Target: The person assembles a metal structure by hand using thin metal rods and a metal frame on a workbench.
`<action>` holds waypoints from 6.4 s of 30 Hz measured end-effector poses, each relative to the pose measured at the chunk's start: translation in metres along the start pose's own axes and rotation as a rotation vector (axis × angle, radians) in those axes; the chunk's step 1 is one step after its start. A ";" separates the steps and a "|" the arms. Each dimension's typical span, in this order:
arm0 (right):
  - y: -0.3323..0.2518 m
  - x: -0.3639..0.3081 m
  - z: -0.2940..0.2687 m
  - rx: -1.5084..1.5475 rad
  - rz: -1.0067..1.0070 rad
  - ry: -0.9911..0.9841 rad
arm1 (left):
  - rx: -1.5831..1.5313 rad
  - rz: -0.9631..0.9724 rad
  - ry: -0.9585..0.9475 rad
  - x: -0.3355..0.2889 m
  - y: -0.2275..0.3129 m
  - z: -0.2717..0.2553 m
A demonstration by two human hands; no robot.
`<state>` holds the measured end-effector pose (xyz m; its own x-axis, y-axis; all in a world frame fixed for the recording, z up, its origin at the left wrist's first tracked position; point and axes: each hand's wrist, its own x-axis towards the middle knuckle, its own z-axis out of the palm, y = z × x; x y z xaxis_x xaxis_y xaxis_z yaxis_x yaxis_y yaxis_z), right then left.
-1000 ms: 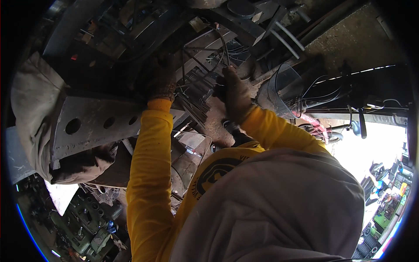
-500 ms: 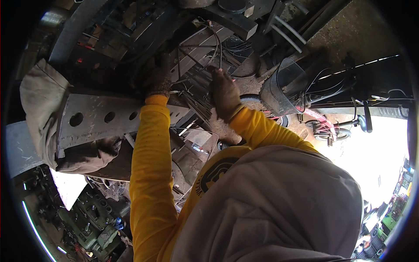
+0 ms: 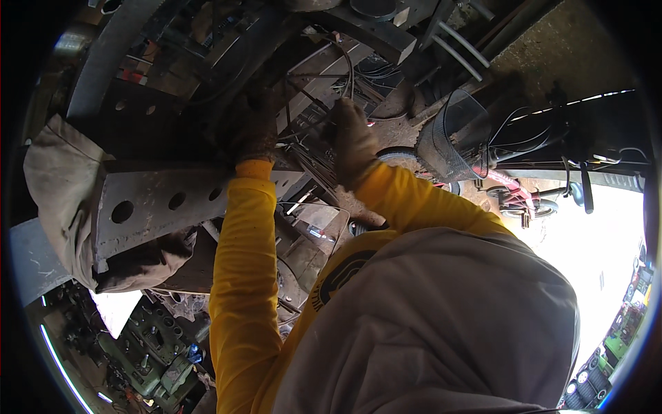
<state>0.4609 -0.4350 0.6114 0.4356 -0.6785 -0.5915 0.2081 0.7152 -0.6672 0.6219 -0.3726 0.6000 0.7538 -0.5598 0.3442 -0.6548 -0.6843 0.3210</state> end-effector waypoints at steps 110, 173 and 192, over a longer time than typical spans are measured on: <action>-0.096 0.043 -0.127 -1.100 -0.763 -0.665 | -0.039 0.257 -0.385 -0.149 0.164 -0.009; -0.058 0.104 -0.019 0.135 0.204 -0.404 | 0.315 0.474 -0.223 -0.087 0.117 -0.034; -0.028 0.096 -0.002 0.145 0.020 -0.173 | 0.313 0.594 0.052 -0.075 0.091 -0.026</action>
<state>0.4953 -0.5202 0.5723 0.5824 -0.6339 -0.5089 0.3163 0.7534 -0.5766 0.5043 -0.3810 0.6260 0.2617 -0.8652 0.4278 -0.9044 -0.3746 -0.2042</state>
